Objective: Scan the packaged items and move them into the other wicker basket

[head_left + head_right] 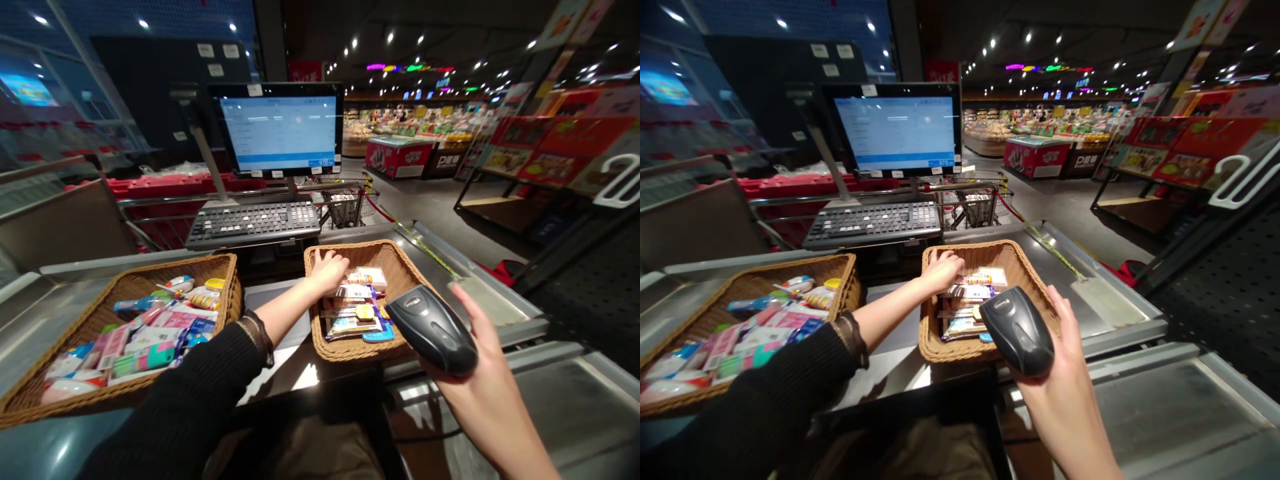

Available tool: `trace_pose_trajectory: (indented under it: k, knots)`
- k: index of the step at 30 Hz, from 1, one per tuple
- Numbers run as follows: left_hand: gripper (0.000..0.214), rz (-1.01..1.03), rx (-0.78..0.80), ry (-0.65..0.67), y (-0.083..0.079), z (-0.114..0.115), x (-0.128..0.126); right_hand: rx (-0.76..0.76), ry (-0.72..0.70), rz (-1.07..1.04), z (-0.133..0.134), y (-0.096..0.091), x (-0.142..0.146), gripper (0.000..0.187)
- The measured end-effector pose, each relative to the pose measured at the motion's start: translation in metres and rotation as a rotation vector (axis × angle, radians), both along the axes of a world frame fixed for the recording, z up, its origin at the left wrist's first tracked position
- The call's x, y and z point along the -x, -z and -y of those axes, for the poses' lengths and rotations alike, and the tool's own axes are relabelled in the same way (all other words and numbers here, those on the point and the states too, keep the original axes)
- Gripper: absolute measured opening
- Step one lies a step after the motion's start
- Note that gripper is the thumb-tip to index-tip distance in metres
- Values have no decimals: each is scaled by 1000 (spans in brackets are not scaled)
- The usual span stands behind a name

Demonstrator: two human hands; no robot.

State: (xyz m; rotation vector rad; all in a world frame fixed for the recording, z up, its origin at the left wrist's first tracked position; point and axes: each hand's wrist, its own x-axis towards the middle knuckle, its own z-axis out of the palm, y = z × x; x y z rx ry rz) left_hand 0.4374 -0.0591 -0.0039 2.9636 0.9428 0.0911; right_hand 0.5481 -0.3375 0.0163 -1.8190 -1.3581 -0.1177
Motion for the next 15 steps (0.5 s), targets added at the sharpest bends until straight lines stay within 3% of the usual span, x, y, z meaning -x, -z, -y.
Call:
trace_pose_trajectory:
  k: [4,8,12,15]
  knots:
    - [17,57,-147,26,-18,3,62,-37,-54,66,-11,0,14,36]
    - [20,92,-219,-92,-30,-10,142,-26,-140,124,-20,7,17,36]
    - [25,32,-196,-322,-32,-38,232,-36,-173,142,-27,10,22,65]
    - [38,-108,-103,-450,-21,-58,291,-15,-194,182,-32,8,30,80]
